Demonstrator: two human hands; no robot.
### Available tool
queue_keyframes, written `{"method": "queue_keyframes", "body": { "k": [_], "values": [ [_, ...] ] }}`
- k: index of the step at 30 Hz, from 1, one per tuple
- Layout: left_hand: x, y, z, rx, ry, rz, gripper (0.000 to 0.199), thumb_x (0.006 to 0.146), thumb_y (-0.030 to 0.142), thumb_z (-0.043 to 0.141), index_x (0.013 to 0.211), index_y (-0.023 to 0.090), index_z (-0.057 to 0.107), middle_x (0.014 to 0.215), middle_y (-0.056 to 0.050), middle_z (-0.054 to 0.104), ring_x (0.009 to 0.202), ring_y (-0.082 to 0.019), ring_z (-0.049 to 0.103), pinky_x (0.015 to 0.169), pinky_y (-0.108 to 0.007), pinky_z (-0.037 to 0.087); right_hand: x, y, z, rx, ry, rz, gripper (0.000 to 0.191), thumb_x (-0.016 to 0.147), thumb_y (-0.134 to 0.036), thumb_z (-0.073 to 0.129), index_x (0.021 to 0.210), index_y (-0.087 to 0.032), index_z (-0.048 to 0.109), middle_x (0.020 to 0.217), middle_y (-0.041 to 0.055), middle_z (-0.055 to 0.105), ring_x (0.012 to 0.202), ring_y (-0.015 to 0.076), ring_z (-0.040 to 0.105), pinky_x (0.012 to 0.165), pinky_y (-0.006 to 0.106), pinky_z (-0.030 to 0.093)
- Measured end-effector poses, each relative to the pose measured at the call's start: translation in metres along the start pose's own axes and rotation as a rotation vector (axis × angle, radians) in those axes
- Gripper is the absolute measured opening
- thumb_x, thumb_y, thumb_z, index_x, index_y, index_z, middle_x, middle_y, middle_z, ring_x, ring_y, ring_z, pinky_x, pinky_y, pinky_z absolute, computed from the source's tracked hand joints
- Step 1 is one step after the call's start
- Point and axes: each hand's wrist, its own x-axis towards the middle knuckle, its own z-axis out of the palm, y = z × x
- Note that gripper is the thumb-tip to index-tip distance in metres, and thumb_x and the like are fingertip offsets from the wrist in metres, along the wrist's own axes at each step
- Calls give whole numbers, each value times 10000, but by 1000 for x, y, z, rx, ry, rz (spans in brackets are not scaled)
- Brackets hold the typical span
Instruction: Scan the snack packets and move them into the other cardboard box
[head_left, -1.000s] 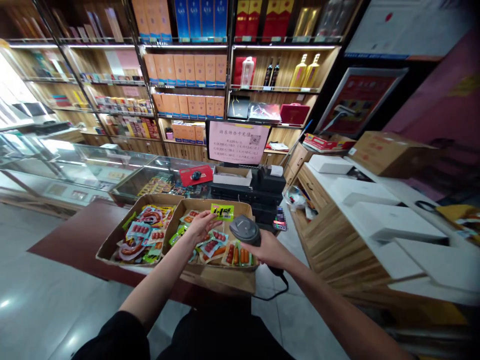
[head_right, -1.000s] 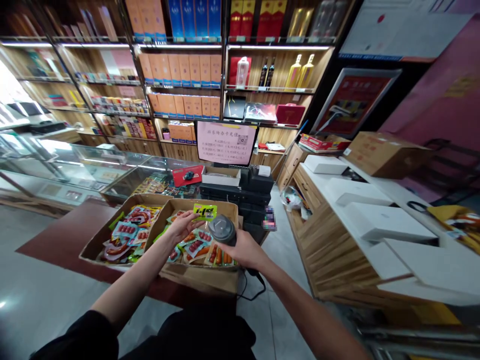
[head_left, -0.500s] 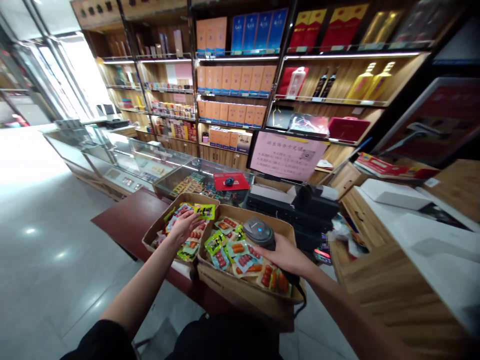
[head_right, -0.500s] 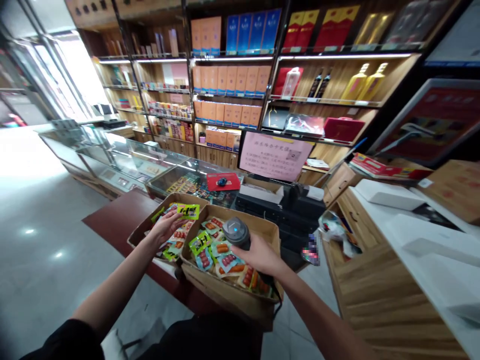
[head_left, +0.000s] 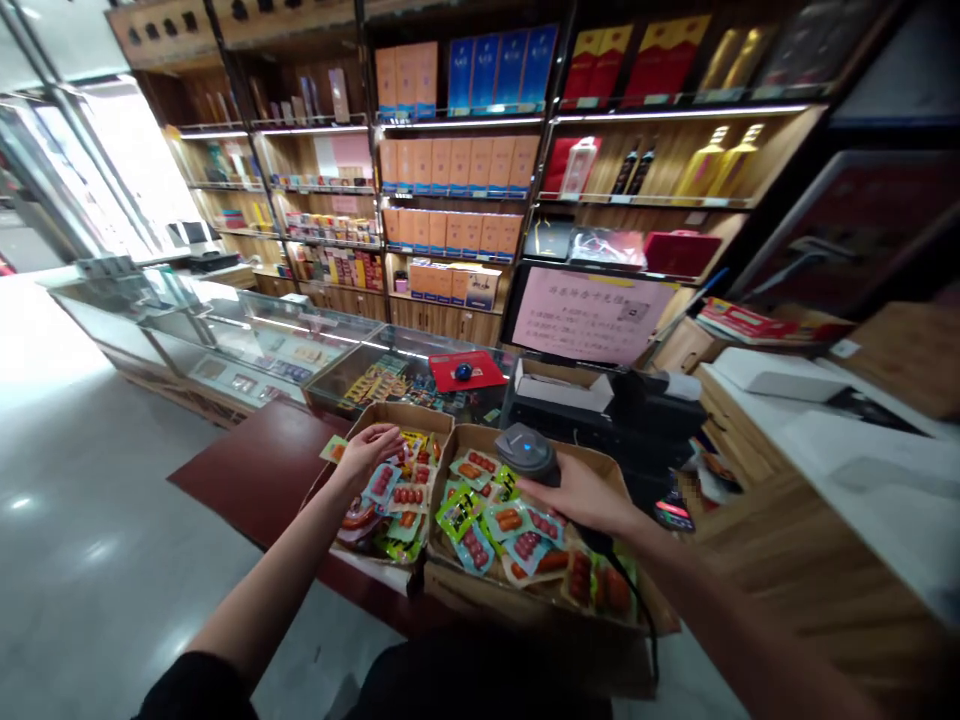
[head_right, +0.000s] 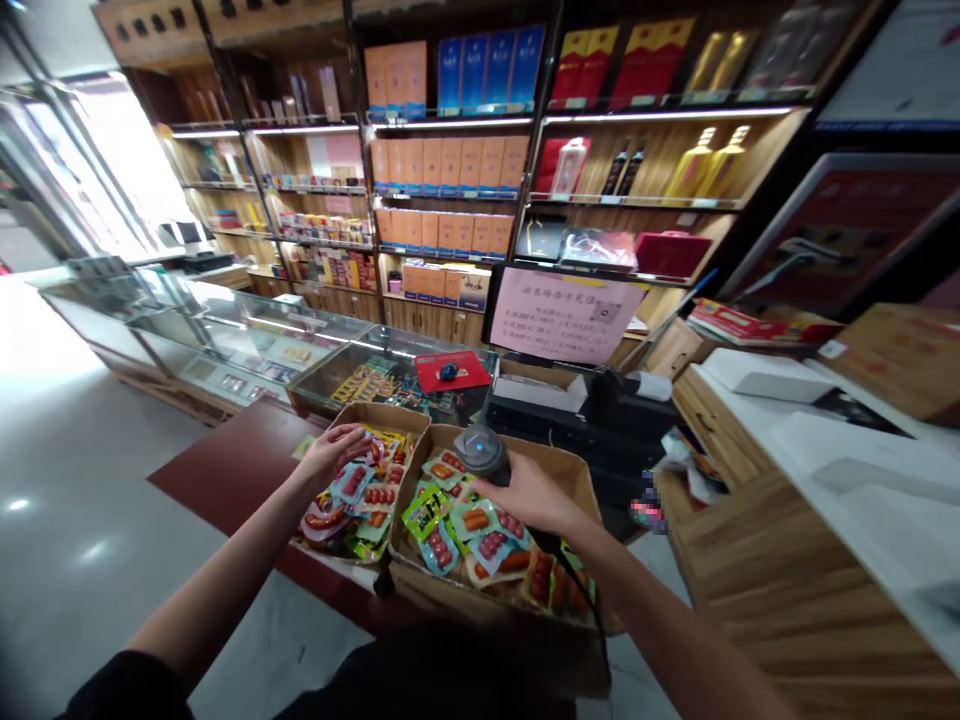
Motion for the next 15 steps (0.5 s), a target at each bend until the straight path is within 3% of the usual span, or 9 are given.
{"method": "queue_keyframes", "body": {
  "k": [4,8,12,15],
  "values": [
    [22,-22,47,125,-161,-51,356,655,270,882,888,121,658,805,-72,729,735,-157,720,764,-273,586,-11,5,-9,-17,65,66,419,757,-466,706,1029,-148,715,803,75,755,792,276,714,759,387,569],
    [32,-59,98,369,-471,-39,445,608,355,889,932,141,671,810,-54,726,723,-150,692,722,-266,555,-28,17,-23,-44,159,118,450,747,-464,718,1073,-154,711,954,89,763,918,287,706,830,381,557],
    [24,-93,137,810,-829,87,441,603,372,860,954,154,706,826,-47,723,756,-177,676,702,-266,518,-49,29,-33,-71,240,200,423,754,-456,707,1071,-176,712,842,58,760,875,270,712,779,353,562],
    [14,-106,155,1132,-992,223,459,642,369,812,1044,168,721,887,-49,726,823,-208,677,733,-279,501,-64,39,-36,-80,266,257,386,749,-448,713,1034,-188,723,751,37,745,824,258,718,730,334,559]
  ]
}}
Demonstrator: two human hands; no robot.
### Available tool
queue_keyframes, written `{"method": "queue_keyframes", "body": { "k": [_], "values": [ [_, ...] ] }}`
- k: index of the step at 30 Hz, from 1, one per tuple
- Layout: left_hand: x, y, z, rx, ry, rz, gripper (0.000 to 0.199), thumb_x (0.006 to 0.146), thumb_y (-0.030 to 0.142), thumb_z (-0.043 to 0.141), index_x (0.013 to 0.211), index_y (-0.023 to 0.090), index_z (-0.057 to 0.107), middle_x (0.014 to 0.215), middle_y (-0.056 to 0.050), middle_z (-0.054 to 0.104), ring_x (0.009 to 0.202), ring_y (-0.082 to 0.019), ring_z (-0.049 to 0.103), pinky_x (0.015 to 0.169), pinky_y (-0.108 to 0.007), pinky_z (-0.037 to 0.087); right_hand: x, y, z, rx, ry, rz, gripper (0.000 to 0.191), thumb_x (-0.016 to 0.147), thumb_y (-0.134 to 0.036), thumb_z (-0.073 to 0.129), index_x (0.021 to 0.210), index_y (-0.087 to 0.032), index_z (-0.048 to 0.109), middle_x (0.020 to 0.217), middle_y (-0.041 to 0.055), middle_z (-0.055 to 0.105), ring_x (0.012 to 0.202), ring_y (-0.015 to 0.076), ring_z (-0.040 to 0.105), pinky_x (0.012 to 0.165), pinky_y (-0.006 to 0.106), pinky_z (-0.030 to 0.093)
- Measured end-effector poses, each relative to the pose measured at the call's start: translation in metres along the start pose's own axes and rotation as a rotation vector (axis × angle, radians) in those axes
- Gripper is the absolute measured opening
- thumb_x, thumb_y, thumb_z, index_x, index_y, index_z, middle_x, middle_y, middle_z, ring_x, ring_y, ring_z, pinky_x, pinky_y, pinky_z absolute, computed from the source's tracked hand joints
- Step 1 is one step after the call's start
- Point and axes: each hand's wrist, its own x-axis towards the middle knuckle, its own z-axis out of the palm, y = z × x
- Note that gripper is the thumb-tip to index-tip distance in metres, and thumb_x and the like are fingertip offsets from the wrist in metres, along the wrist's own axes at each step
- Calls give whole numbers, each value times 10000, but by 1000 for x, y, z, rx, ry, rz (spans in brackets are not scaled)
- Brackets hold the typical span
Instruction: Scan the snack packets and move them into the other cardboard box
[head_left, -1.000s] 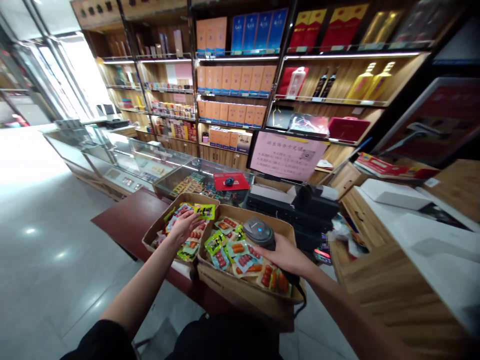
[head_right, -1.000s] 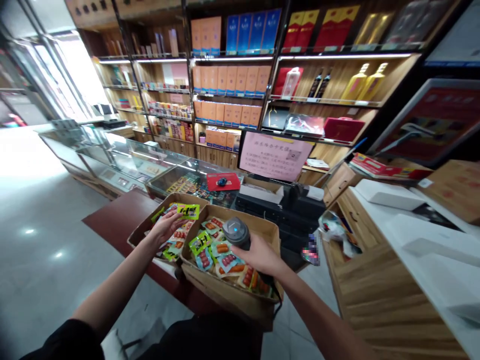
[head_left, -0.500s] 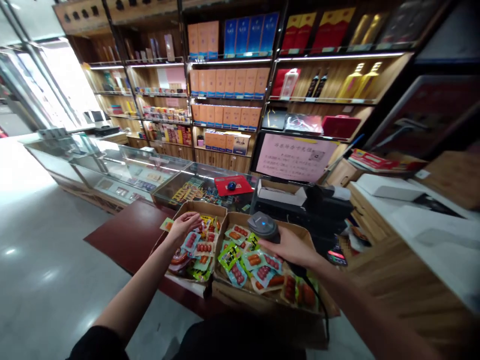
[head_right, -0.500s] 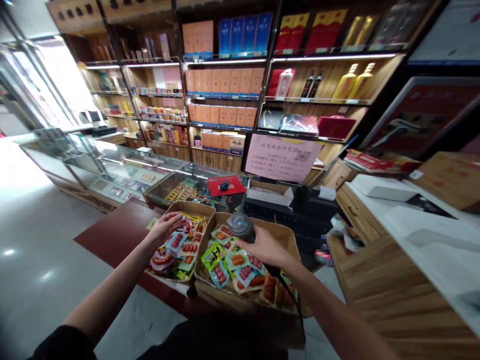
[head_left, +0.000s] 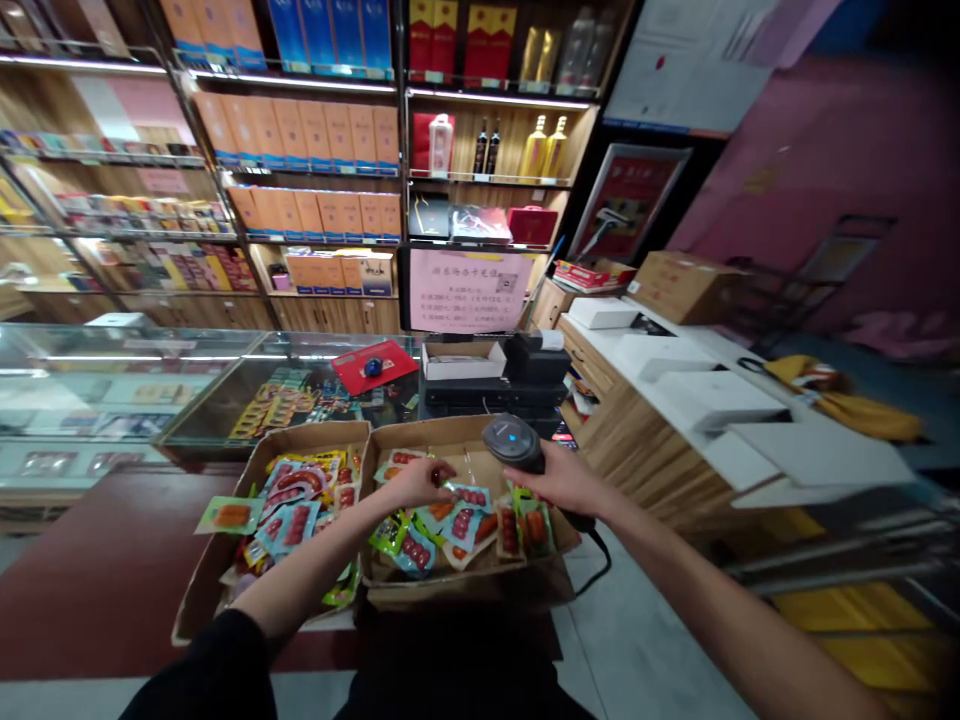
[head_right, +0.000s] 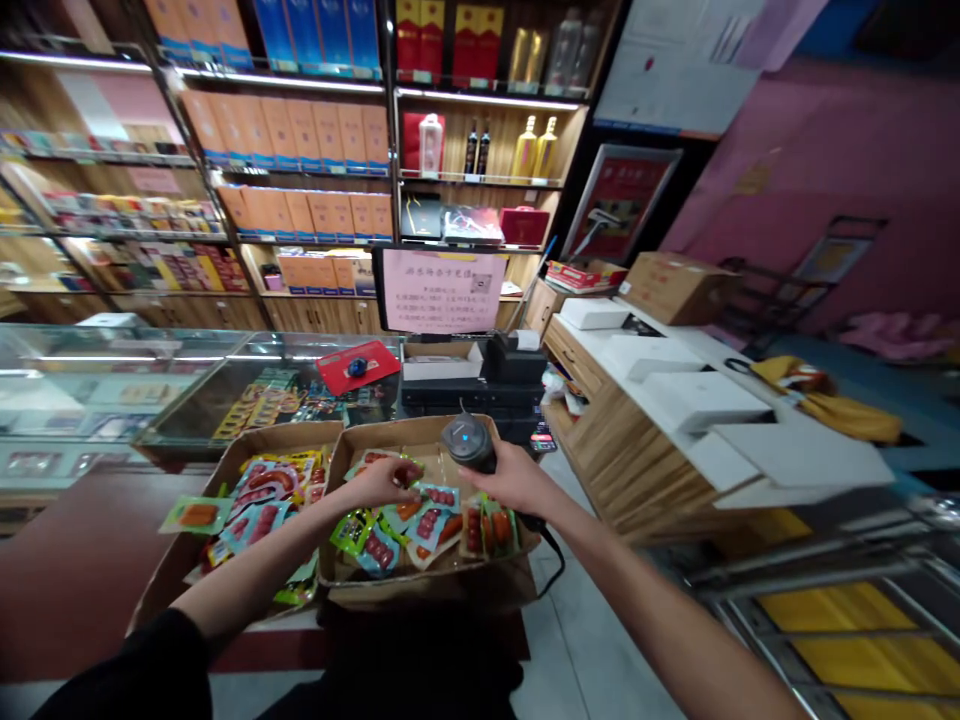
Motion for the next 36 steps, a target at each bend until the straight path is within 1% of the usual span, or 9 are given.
{"method": "queue_keyframes", "body": {
  "k": [5,9,16,19,24,27,30,33,36],
  "values": [
    [6,19,15,397,-116,-35,612,606,450,828,1145,194,691,1014,-96,711,962,-278,675,821,-323,506,-12,18,-7,50,8,48,351,751,-428,722,998,-179,732,731,41,748,753,242,718,681,319,556],
    [6,35,23,661,-134,-85,746,537,507,869,1161,161,652,1161,-190,655,1084,-353,638,900,-393,505,-16,28,-14,56,9,19,364,736,-408,736,1011,-169,735,908,70,776,843,268,722,748,350,566],
    [4,47,29,714,-203,-216,903,581,419,855,1364,128,512,1249,-252,627,1148,-395,622,929,-443,498,-18,51,-16,120,-78,-58,428,751,-415,731,1105,-175,710,1099,78,758,1032,290,696,916,399,535],
    [1,42,31,667,-190,-223,791,635,397,812,1343,170,542,1233,-218,654,1154,-377,626,920,-418,498,-18,61,-12,134,-105,-94,438,751,-409,732,1119,-173,704,1117,84,753,1048,297,691,927,412,531],
    [-8,41,36,665,-69,-260,312,709,323,703,991,190,711,1075,-171,717,1031,-348,676,827,-373,508,-24,68,-8,184,-179,-160,448,754,-429,731,1115,-164,707,1109,82,756,1047,309,691,920,430,539],
    [-14,43,33,549,41,-284,193,681,239,678,864,190,716,931,-133,736,906,-306,697,752,-329,498,-29,68,-9,220,-211,-202,466,758,-433,735,1140,-167,702,1150,85,745,1080,306,682,949,439,533],
    [-17,41,29,279,255,-251,178,637,196,694,815,188,704,800,-70,726,782,-233,681,698,-276,478,-31,66,-10,240,-218,-232,414,766,-412,727,1108,-179,718,1112,75,755,1056,303,692,939,445,544],
    [-15,42,29,-162,510,-213,227,623,227,739,841,177,705,738,-31,713,710,-188,663,668,-252,481,-31,64,-11,237,-199,-222,396,758,-403,734,1092,-189,725,1048,71,767,1023,305,702,907,445,559],
    [-10,49,35,-679,704,-195,378,557,302,834,880,154,704,740,-30,719,663,-170,659,632,-249,495,-28,59,-13,208,-181,-230,424,764,-414,724,1119,-183,710,1075,85,760,1026,308,702,912,451,552]
  ]
}}
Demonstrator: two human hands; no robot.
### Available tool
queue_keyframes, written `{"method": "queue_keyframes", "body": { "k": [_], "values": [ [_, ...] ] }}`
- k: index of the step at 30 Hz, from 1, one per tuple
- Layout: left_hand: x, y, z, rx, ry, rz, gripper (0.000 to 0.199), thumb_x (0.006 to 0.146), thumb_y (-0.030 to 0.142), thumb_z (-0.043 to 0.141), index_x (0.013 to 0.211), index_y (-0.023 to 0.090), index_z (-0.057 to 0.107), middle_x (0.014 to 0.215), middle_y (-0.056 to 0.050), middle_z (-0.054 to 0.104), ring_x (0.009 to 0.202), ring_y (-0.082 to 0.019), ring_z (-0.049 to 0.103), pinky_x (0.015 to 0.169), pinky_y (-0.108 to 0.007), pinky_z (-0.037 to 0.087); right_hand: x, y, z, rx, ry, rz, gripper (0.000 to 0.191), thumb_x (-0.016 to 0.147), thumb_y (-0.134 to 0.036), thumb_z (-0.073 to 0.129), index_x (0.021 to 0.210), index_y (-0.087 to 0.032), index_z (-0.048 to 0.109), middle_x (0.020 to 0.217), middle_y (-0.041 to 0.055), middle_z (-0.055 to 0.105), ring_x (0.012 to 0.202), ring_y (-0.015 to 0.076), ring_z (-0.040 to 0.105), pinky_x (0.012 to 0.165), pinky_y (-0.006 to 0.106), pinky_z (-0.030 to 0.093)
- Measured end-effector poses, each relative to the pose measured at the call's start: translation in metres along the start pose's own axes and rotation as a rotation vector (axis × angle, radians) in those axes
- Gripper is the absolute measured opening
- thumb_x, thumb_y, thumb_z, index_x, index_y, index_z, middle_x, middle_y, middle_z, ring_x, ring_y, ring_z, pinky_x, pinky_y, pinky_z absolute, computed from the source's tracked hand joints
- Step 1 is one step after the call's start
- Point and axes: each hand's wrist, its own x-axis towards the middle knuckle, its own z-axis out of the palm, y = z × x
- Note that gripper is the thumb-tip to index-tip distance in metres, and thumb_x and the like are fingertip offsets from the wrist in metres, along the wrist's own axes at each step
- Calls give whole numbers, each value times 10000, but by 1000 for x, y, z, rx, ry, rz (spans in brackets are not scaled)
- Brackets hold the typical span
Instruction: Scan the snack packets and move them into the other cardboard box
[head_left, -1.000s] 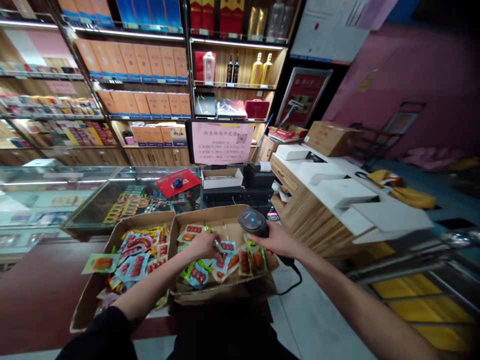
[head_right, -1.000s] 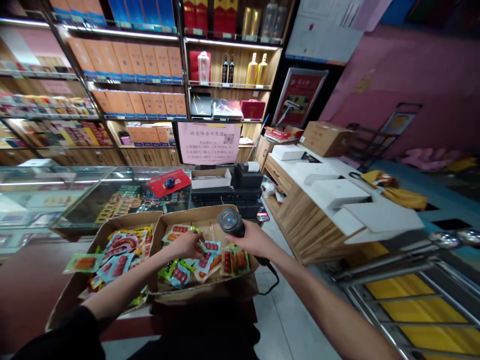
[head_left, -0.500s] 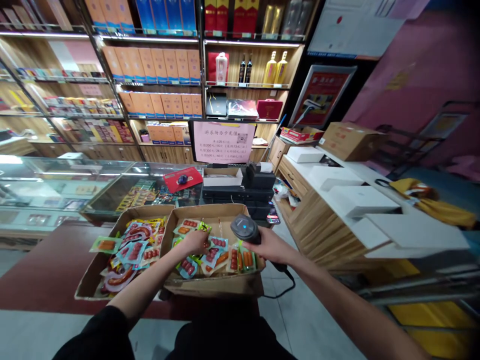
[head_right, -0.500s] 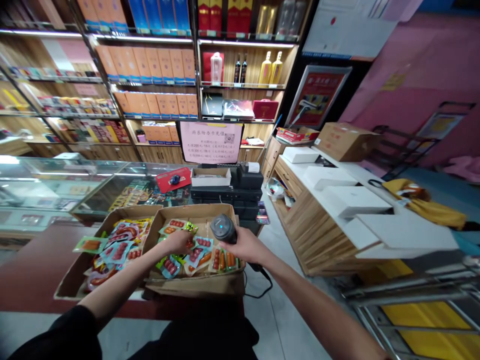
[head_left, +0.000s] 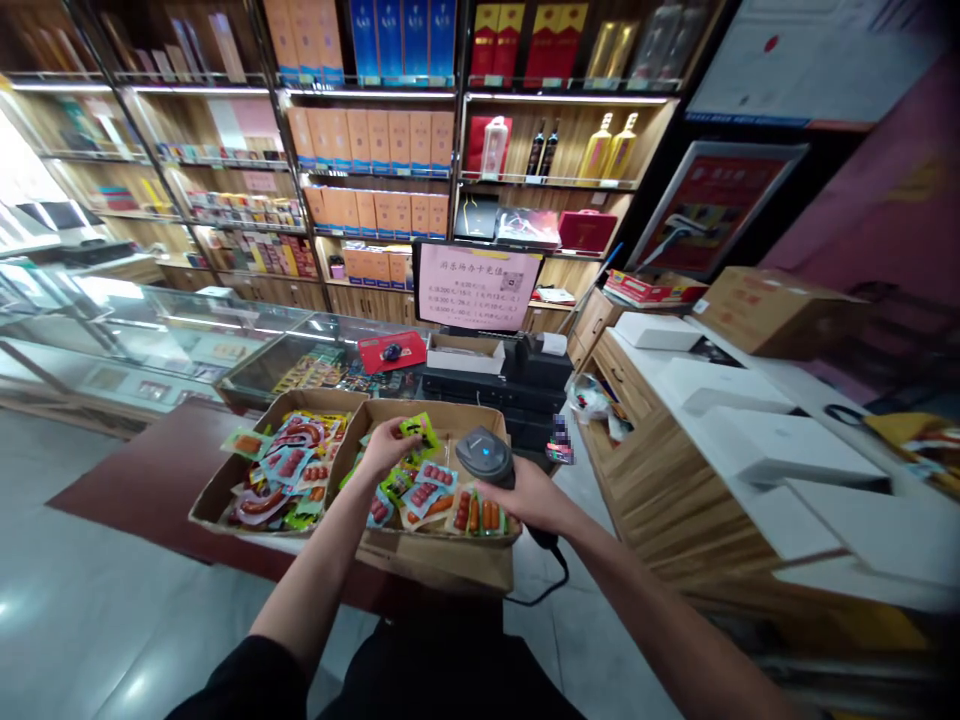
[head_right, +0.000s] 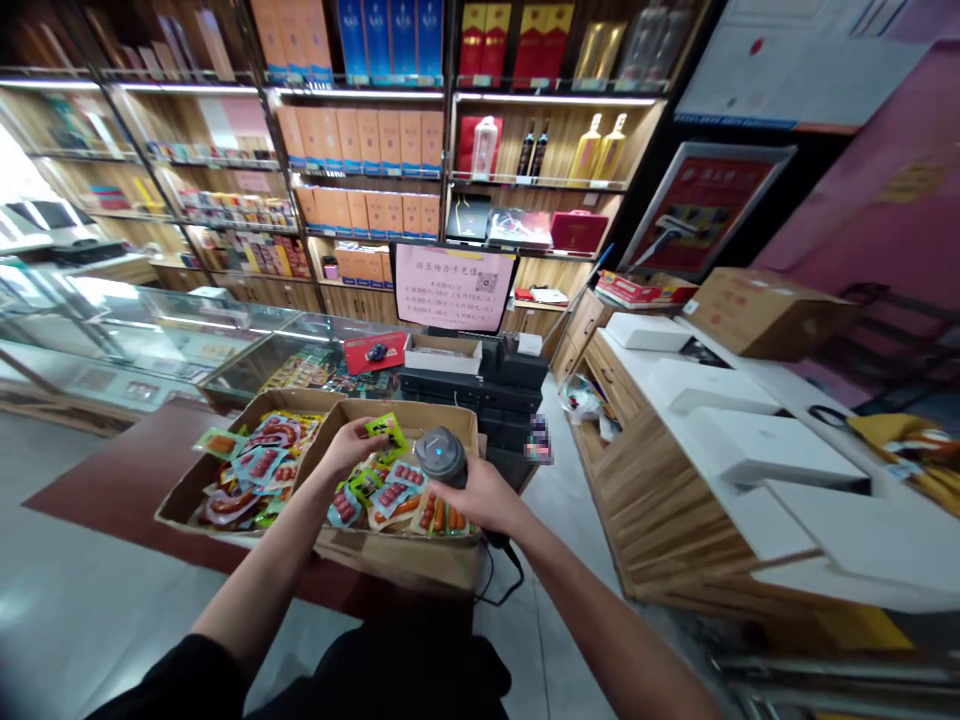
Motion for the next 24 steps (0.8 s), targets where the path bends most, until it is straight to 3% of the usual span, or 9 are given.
{"method": "queue_keyframes", "body": {
  "k": [3,8,14,24],
  "values": [
    [-5,6,12,-325,110,-74,440,505,304,892,866,145,698,749,-29,722,608,-134,644,590,-229,494,2,-6,-1,-41,23,-39,429,776,-420,704,1123,-167,700,1087,101,754,1050,313,693,936,454,537],
    [-12,19,23,-567,179,-112,396,559,221,896,865,142,657,749,-28,722,590,-113,661,596,-219,536,0,-20,0,-26,24,-69,422,786,-421,690,1123,-168,693,1102,98,750,1054,299,691,940,427,533],
    [-13,26,27,-603,246,-107,376,592,144,865,839,157,582,772,-22,722,659,-140,705,641,-240,575,-2,-25,4,3,-34,-57,388,781,-416,702,1083,-172,712,1077,82,765,1038,300,700,931,406,540],
    [-8,27,32,-579,185,-81,431,550,185,889,850,163,580,857,-43,731,799,-187,728,748,-305,596,-5,-24,7,17,-9,-61,397,779,-392,714,1099,-157,712,1114,101,754,1063,304,688,960,418,528]
  ]
}}
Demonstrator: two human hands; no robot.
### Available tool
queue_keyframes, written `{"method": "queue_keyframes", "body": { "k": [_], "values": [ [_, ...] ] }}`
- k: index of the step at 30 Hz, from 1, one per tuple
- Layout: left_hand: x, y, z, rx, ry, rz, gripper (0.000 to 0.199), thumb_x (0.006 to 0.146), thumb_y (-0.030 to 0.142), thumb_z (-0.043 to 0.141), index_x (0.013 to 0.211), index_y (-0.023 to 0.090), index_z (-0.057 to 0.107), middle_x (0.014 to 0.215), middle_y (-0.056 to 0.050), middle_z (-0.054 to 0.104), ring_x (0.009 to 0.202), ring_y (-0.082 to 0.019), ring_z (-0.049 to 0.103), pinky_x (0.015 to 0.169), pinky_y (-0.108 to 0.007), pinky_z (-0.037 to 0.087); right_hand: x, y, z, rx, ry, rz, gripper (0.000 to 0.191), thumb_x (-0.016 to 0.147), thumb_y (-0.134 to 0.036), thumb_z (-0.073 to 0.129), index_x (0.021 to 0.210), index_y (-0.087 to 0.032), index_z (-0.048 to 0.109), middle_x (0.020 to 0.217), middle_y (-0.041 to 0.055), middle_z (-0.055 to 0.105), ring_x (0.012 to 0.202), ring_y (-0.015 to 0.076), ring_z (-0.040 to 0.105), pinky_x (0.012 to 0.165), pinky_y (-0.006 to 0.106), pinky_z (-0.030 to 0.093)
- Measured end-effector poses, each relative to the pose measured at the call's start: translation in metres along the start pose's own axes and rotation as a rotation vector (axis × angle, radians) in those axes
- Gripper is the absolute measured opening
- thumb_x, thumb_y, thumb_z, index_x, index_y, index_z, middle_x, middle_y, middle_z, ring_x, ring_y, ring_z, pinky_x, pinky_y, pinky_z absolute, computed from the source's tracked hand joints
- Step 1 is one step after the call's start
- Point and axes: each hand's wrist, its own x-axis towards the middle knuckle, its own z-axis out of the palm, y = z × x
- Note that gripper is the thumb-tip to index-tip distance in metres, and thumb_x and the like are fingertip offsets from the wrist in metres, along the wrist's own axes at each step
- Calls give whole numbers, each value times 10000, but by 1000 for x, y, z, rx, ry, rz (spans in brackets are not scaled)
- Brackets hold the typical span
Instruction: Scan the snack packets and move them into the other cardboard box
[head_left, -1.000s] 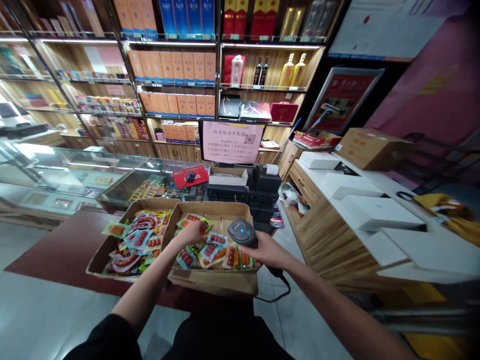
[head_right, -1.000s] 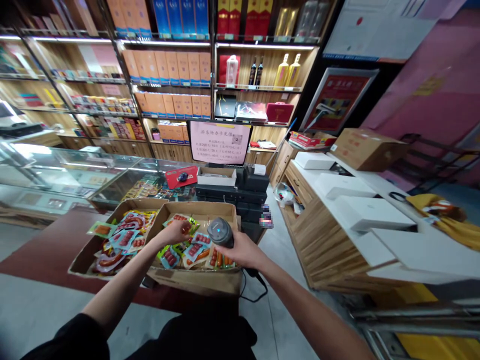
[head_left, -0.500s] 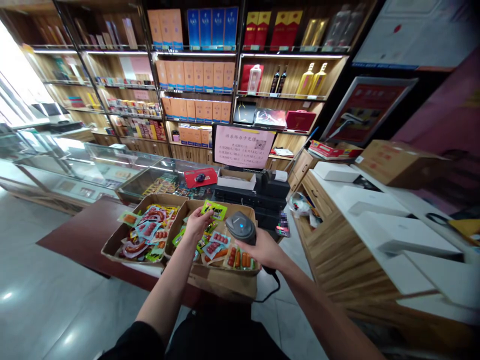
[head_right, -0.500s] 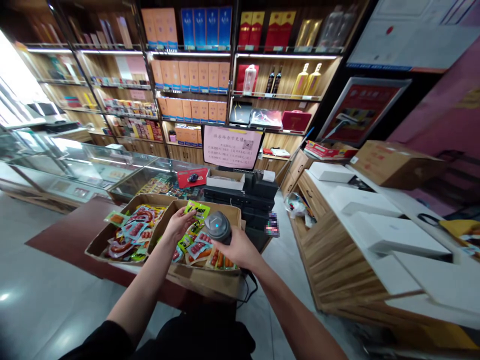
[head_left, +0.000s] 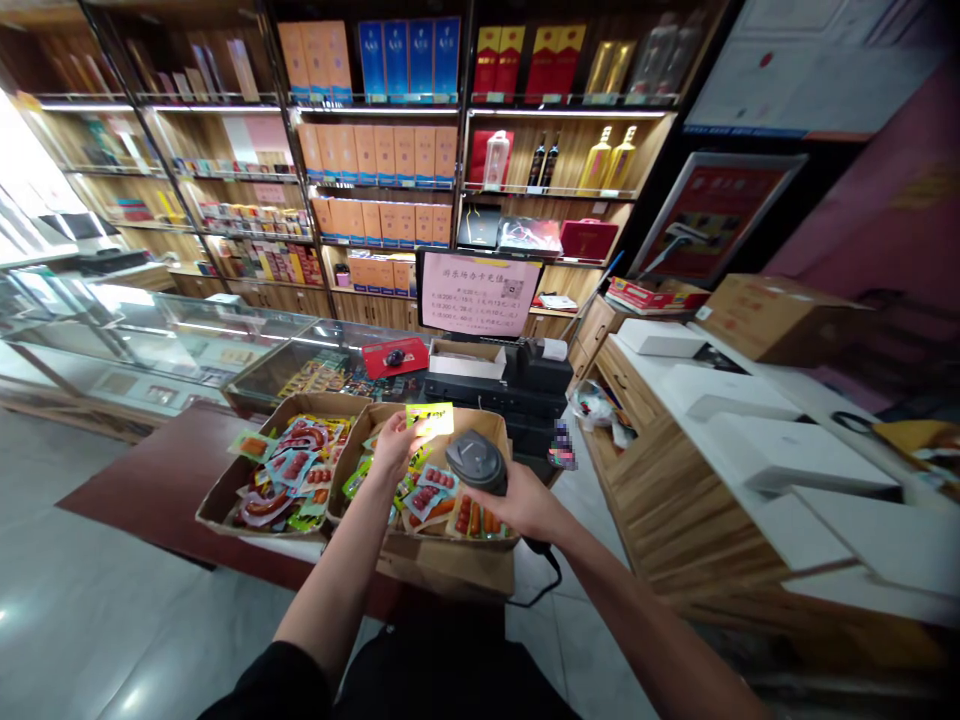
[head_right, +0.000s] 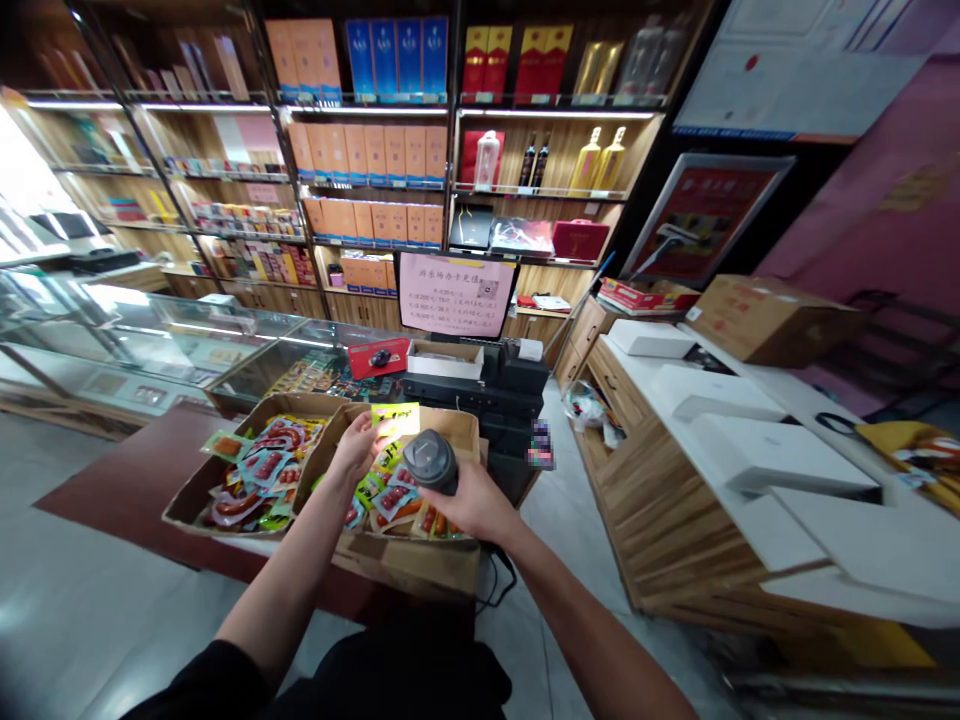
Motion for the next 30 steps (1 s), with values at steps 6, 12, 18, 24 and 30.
{"method": "queue_keyframes", "body": {
  "k": [6,12,18,24,30],
  "values": [
    [3,1,0,-3,-29,-7,425,538,191,890,825,155,578,775,-18,720,693,-159,709,684,-281,585,1,-8,2,24,18,-1,389,773,-381,712,1088,-154,706,1107,100,758,1061,301,690,943,412,539],
    [10,6,-16,-2,-20,28,438,540,228,892,849,154,591,805,-21,721,706,-157,708,675,-276,575,7,-6,6,-10,19,-17,398,783,-397,708,1110,-170,702,1129,91,750,1059,292,688,957,419,528],
    [15,24,-60,-1,64,65,484,514,293,902,837,158,568,799,-20,706,685,-144,694,680,-281,576,22,-5,6,-178,82,41,407,799,-444,671,1107,-179,690,1113,109,754,1085,329,684,919,426,536],
    [13,60,-135,-14,261,182,470,546,297,898,842,161,560,798,-15,697,692,-139,696,704,-279,574,44,-5,2,-361,115,78,445,813,-503,620,1118,-185,673,1073,136,761,1072,350,693,867,401,544],
    [3,109,-196,-22,377,268,484,596,355,894,954,140,649,825,-33,686,726,-131,690,707,-269,589,65,-9,7,-472,198,86,434,814,-533,619,1077,-194,685,1037,148,766,1055,357,700,815,367,548]
  ]
}}
